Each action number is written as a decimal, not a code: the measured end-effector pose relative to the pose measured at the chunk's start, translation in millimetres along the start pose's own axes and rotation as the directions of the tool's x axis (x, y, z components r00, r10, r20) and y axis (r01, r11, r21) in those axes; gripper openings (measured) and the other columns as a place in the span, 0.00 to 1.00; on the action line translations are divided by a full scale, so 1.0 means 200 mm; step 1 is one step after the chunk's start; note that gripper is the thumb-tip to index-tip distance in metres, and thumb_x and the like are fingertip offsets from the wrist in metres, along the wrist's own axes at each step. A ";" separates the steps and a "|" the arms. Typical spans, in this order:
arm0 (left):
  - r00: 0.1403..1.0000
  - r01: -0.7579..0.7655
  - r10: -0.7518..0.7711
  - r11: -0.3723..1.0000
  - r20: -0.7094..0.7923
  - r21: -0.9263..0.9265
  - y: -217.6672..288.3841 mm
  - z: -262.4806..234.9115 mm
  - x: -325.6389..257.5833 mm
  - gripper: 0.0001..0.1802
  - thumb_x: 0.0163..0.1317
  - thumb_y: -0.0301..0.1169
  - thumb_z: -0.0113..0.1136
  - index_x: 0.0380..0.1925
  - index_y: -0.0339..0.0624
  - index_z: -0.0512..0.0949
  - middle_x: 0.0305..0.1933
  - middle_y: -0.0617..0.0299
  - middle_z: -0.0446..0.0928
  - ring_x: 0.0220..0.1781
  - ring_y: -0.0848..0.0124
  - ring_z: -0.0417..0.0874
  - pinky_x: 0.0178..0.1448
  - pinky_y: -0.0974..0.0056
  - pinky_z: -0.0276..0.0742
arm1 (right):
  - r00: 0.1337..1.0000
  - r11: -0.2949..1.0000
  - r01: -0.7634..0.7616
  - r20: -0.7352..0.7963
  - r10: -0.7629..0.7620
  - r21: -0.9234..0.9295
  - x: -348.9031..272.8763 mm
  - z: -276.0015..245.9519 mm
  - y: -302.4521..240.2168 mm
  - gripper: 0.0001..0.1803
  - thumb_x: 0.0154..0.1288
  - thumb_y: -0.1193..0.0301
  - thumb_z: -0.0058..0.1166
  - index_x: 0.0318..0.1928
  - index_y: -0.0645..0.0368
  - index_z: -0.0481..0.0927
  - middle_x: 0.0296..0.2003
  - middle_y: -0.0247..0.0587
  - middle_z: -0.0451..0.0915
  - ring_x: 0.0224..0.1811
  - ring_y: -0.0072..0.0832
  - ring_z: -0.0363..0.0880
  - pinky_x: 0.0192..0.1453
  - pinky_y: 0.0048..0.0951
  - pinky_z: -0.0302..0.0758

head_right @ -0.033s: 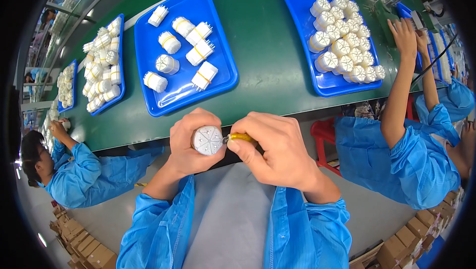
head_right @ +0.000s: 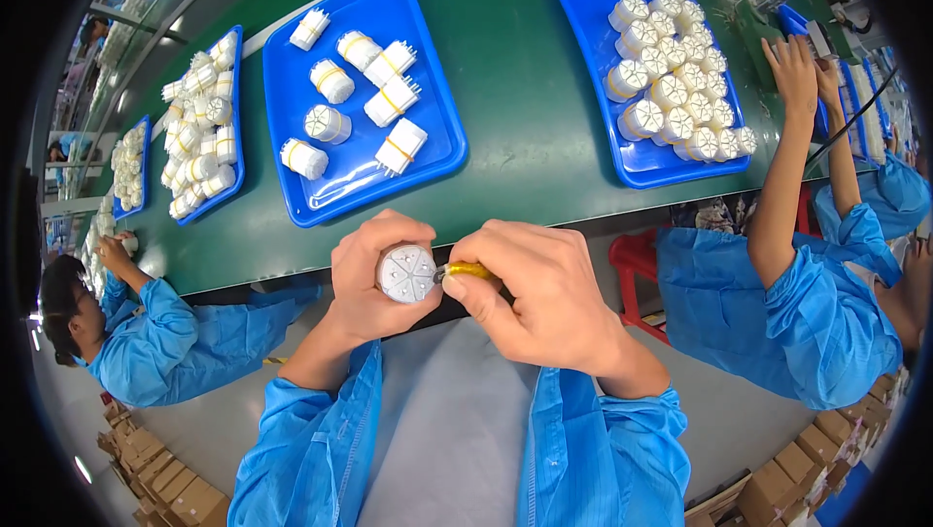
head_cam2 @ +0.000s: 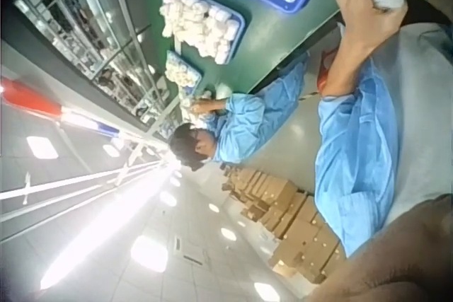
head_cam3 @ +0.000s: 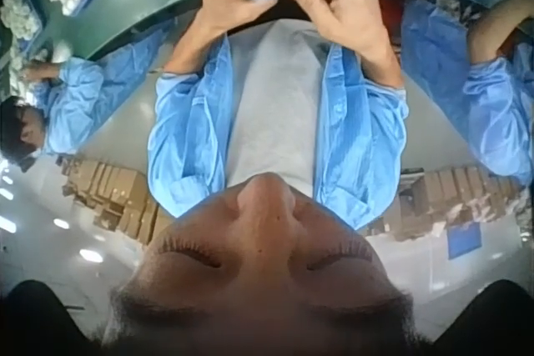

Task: The person inspects the ends of bundled plastic cylindrical components with a small handheld probe.

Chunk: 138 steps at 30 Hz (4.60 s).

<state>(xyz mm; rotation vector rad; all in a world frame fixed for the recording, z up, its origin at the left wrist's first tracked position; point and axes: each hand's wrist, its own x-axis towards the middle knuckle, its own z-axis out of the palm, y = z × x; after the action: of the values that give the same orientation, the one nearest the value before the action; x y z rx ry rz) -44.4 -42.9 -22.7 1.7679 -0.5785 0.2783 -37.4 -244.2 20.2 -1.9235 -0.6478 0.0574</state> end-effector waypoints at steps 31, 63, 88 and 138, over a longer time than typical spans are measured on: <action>0.998 -0.033 0.025 0.987 0.055 0.156 -0.08 -0.02 -0.01 0.19 0.40 0.20 0.73 0.34 0.38 0.75 0.29 0.56 0.77 0.27 0.60 0.80 0.29 0.61 0.74 | 0.995 0.937 0.102 0.033 -0.097 -0.333 0.05 0.08 0.00 0.05 0.57 0.71 0.63 0.30 0.57 0.80 0.23 0.38 0.73 0.23 0.36 0.76 0.24 0.37 0.70; 0.925 0.378 -0.377 0.908 0.041 -0.182 -0.07 0.00 -0.07 0.20 0.47 0.23 0.73 0.38 0.40 0.73 0.30 0.60 0.77 0.28 0.67 0.80 0.34 0.65 0.75 | 0.985 0.990 -0.102 0.133 0.115 -0.101 0.08 0.05 0.06 0.08 0.64 0.69 0.58 0.35 0.62 0.81 0.27 0.43 0.80 0.26 0.42 0.79 0.28 0.39 0.72; 0.927 0.325 -0.321 0.946 0.195 0.010 -0.06 -0.05 -0.13 0.17 0.41 0.22 0.72 0.34 0.38 0.78 0.31 0.57 0.80 0.31 0.63 0.83 0.35 0.63 0.77 | 0.935 0.984 -0.125 0.315 0.161 -0.131 0.09 0.05 0.05 0.06 0.61 0.70 0.59 0.32 0.60 0.82 0.26 0.44 0.81 0.29 0.46 0.80 0.30 0.44 0.71; 0.836 0.532 -0.447 0.802 0.317 -0.273 -0.15 -0.10 -0.15 0.20 0.49 0.27 0.73 0.41 0.40 0.75 0.35 0.65 0.77 0.37 0.78 0.77 0.41 0.71 0.72 | 0.896 0.985 -0.086 0.420 0.143 -0.152 0.18 0.06 0.14 0.07 0.61 0.70 0.59 0.32 0.62 0.83 0.24 0.44 0.80 0.27 0.38 0.81 0.30 0.41 0.70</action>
<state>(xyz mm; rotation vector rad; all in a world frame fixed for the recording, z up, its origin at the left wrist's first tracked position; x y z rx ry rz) -52.3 -11.5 -57.1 1.5398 -0.2865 -0.3923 1.2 -225.4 -1.4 -2.0923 -0.8440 0.5421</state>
